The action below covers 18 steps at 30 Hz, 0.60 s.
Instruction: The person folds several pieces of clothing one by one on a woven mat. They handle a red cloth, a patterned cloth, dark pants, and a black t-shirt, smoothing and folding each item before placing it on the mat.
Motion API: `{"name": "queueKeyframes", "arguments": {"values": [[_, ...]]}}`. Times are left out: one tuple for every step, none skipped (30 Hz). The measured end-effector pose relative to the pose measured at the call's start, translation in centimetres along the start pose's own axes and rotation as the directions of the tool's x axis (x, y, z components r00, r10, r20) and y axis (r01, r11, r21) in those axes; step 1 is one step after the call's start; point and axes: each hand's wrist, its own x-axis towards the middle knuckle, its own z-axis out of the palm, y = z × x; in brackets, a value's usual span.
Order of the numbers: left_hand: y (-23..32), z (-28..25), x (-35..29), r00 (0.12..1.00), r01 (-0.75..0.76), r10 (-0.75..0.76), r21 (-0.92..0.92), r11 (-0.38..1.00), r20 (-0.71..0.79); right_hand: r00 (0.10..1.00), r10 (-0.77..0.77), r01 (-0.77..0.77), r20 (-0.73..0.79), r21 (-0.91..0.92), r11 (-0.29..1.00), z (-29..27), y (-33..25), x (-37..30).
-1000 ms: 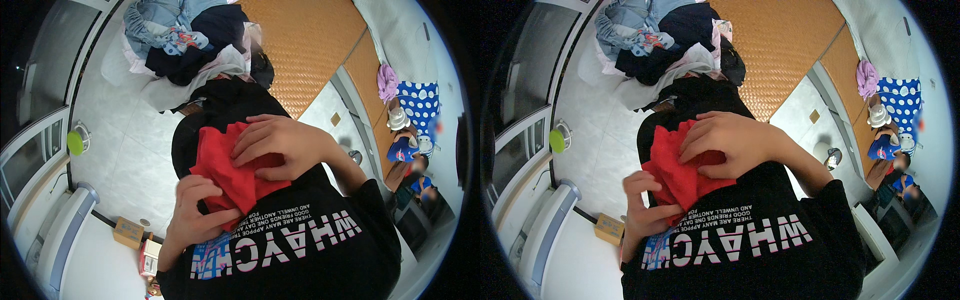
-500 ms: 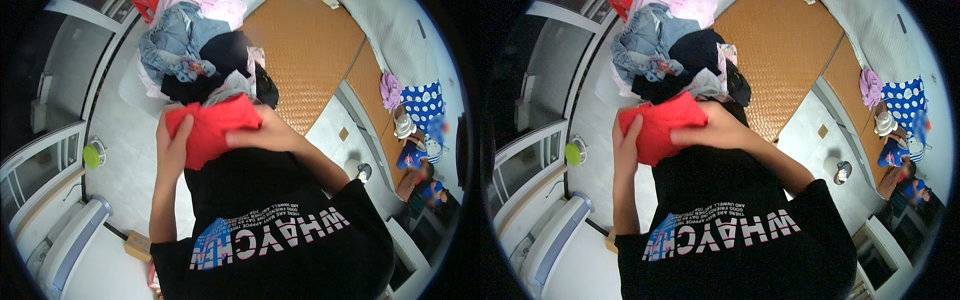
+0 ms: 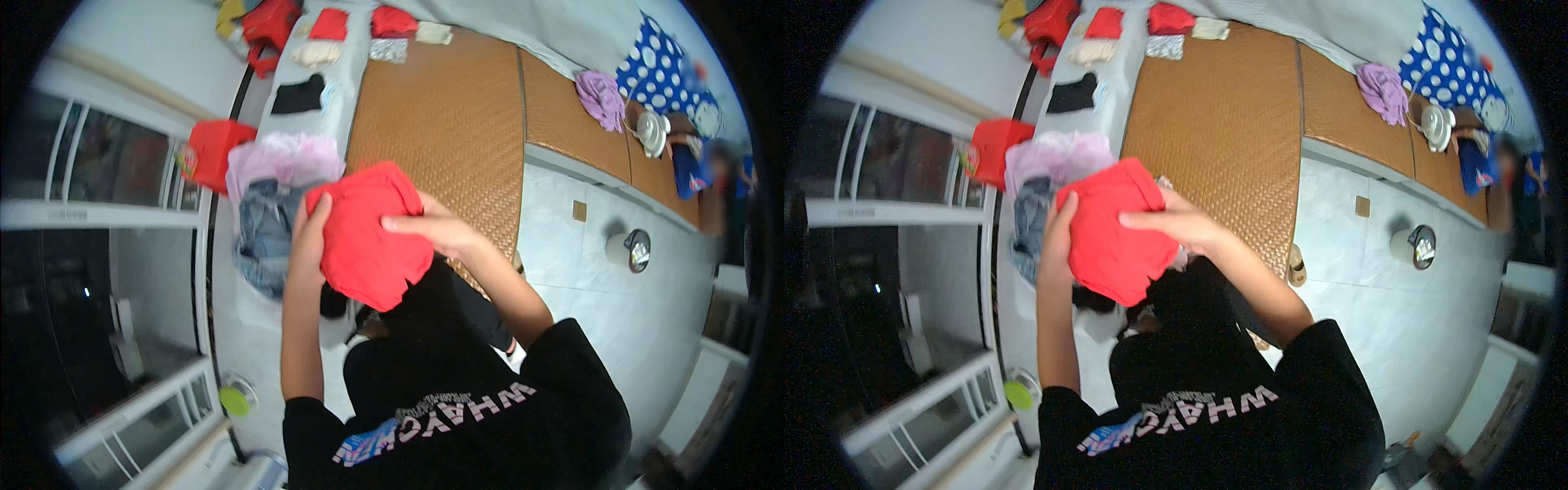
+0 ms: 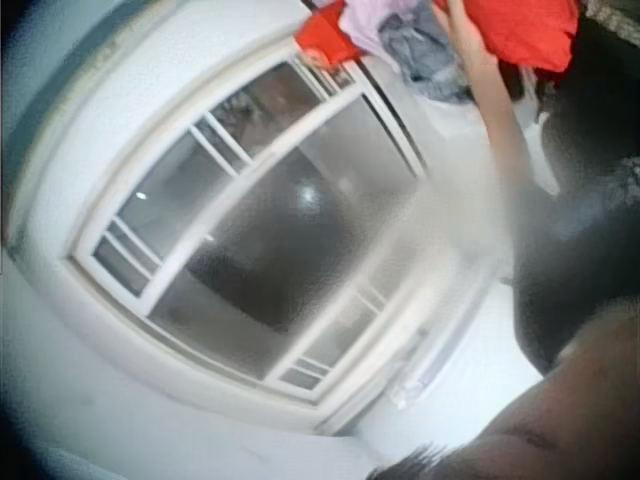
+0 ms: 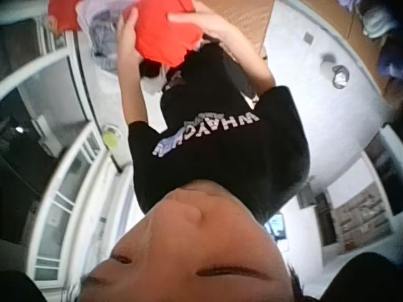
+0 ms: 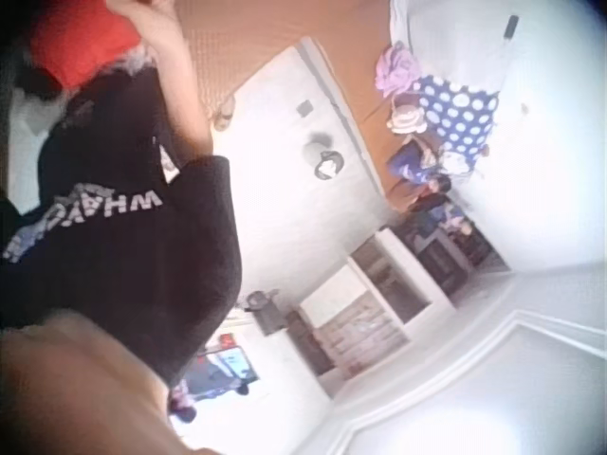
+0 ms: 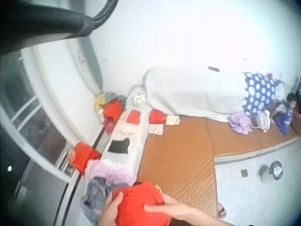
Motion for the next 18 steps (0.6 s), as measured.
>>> {"name": "queueKeyframes", "arguments": {"values": [[-0.6, 0.8, 1.8, 1.000, 0.007, -0.008, 0.043, 0.999, 0.018, 0.998, 0.055, -0.052, -0.030, 0.079, 0.995, -1.5, -0.3, 0.2], [-0.9, 1.9, 3.4, 0.998, 0.033, -0.036, 0.053, 0.998, 0.055, 0.992, 0.114, -0.104, -0.051, 0.162, 0.981, -3.0, -0.4, 0.5], [-2.5, 1.9, 6.1, 0.995, 0.010, -0.024, 0.134, 0.991, 0.096, 0.988, 0.146, -0.132, -0.050, 0.208, 0.969, -5.0, -0.2, 1.1], [-4.1, 2.3, 8.7, 0.991, -0.008, -0.021, 0.206, 0.978, 0.136, 0.979, 0.176, -0.145, -0.100, 0.258, 0.955, -7.2, 0.6, 1.7], [-5.1, 2.7, 11.5, 0.984, 0.014, -0.066, 0.298, 0.955, 0.164, 0.980, 0.132, -0.084, -0.147, 0.294, 0.952, -9.2, 0.6, 2.6], [-6.2, 3.2, 14.0, 0.983, 0.000, -0.048, 0.258, 0.966, 0.177, 0.977, 0.085, -0.019, -0.196, 0.316, 0.948, -11.0, 0.5, 3.3], [-7.4, 3.6, 16.8, 0.982, -0.011, -0.030, 0.217, 0.976, 0.187, 0.970, 0.043, 0.031, -0.239, 0.300, 0.953, -13.1, 0.4, 4.1], [-8.4, 4.0, 19.3, 0.981, -0.021, -0.013, 0.175, 0.984, 0.195, 0.960, 0.003, 0.080, -0.281, 0.281, 0.956, -15.2, 0.4, 5.0], [-8.7, 4.7, 21.2, 0.981, 0.093, -0.111, 0.114, 0.989, 0.161, 0.943, -0.031, 0.124, -0.331, 0.262, 0.957, -17.4, 0.6, 5.9], [-9.7, 4.7, 23.3, 0.984, 0.120, -0.138, 0.152, 0.981, 0.113, 0.934, -0.056, 0.153, -0.354, 0.251, 0.956, -19.6, 1.0, 7.0], [-10.9, 4.3, 25.6, 0.985, 0.146, -0.160, 0.188, 0.971, 0.065, 0.923, -0.082, 0.181, -0.375, 0.237, 0.955, -21.9, 1.6, 8.2], [-12.5, 3.5, 28.1, 0.985, 0.165, -0.173, 0.220, 0.961, 0.015, 0.914, -0.110, 0.208, -0.390, 0.217, 0.954, -24.1, 1.8, 9.5], [-15.1, 2.1, 31.0, 0.987, 0.148, -0.159, 0.264, 0.953, 0.021, 0.906, -0.126, 0.223, -0.404, 0.200, 0.954, -26.3, 1.9, 10.6], [-18.5, -0.1, 34.3, 0.991, 0.101, -0.127, 0.376, 0.921, 0.046, 0.899, -0.141, 0.236, -0.414, 0.187, 0.954, -28.4, 2.2, 11.7], [-21.3, -0.9, 38.8, 0.994, -0.018, -0.049, 0.599, 0.800, 0.094, 0.894, -0.174, 0.255, -0.413, 0.150, 0.955, -31.3, 0.5, 13.5], [-23.5, -2.7, 41.5, 0.990, -0.120, 0.012, 0.787, 0.605, 0.141, 0.890, -0.186, 0.254, -0.416, 0.113, 0.960, -33.5, 0.8, 15.0], [-24.3, -4.2, 43.4, 0.956, -0.294, 0.131, 0.863, 0.412, 0.263, 0.882, -0.201, 0.260, -0.425, 0.085, 0.962, -35.8, 2.2, 16.7], [-25.7, -5.2, 45.3, 0.893, -0.433, 0.223, 0.879, 0.200, 0.390, 0.877, -0.206, 0.250, -0.434, 0.046, 0.967, -38.5, 2.6, 18.6]]}}
